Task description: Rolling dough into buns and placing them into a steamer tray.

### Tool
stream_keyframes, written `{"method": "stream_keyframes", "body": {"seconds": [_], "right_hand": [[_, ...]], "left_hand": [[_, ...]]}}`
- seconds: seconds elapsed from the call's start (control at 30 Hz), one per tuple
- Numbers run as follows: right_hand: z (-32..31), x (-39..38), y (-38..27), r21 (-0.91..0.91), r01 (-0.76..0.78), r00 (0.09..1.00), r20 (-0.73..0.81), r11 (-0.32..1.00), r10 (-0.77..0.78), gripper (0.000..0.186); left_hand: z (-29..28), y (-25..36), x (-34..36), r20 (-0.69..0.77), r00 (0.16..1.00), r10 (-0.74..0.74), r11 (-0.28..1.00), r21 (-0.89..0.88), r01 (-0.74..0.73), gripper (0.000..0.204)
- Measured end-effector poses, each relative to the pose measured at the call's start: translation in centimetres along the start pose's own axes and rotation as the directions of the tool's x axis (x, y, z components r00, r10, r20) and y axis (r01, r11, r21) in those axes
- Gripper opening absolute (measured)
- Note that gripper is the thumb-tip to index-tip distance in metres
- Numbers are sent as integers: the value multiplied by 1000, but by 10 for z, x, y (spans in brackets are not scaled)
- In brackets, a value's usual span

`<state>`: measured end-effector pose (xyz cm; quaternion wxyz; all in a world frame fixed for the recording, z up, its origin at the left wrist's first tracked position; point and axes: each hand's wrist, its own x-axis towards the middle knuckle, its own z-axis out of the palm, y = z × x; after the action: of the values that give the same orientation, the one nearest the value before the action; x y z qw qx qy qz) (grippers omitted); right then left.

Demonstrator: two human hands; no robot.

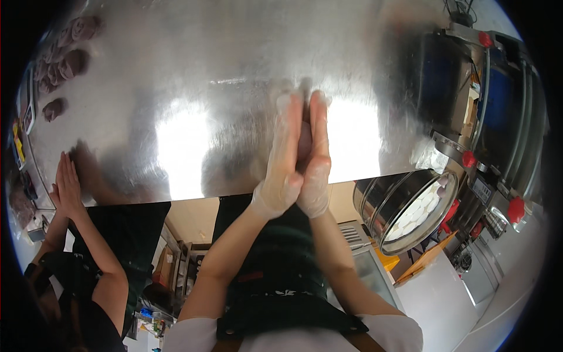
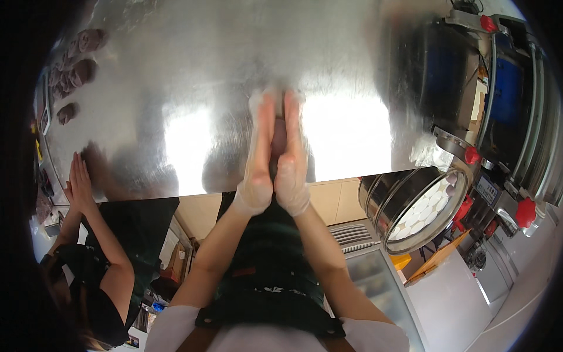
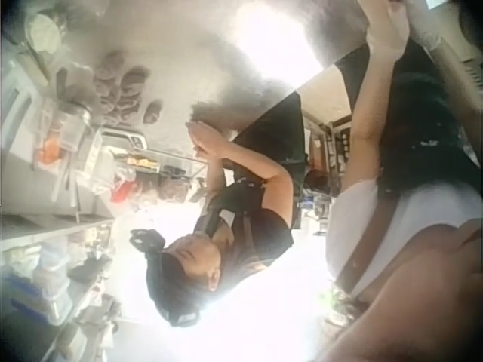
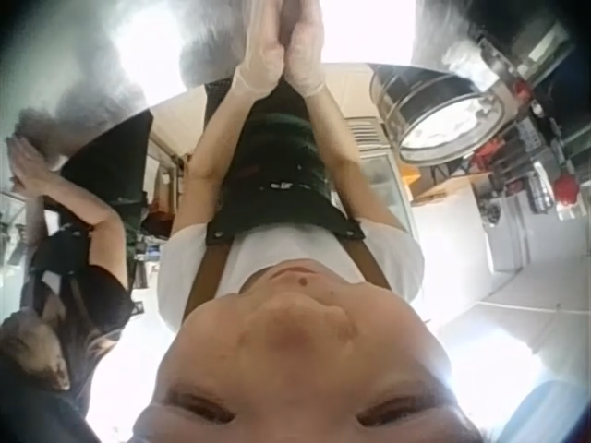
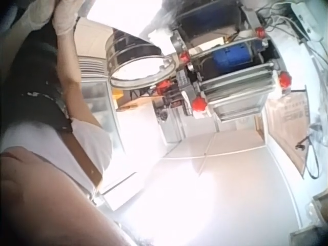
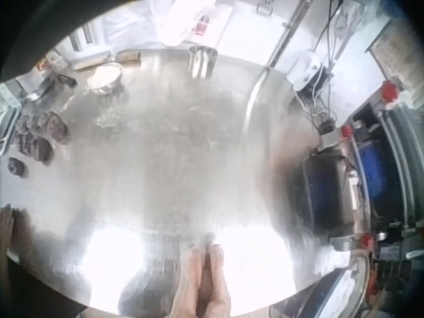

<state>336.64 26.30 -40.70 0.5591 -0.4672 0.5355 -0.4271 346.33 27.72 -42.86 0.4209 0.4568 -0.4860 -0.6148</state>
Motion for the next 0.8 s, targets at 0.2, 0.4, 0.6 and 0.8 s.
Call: {"method": "stream_keyframes", "body": {"seconds": [0.2,0.4,0.6,0.8], "right_hand": [[9,11,-1,7,68,974,-216,998,-65,109],[13,10,-8,-27,-92,995,-30,995,92,111],[6,20,1,-158,61,998,4,986,-61,110],[-6,21,10,-253,95,995,21,963,-93,109]], "left_hand": [[-6,12,17,-35,999,-3,996,-85,0,125],[-5,1,12,-24,995,98,982,-160,-100,126],[-5,-6,16,-14,999,53,989,-135,-54,122],[-8,3,23,-151,986,68,991,-105,-84,118]]}}
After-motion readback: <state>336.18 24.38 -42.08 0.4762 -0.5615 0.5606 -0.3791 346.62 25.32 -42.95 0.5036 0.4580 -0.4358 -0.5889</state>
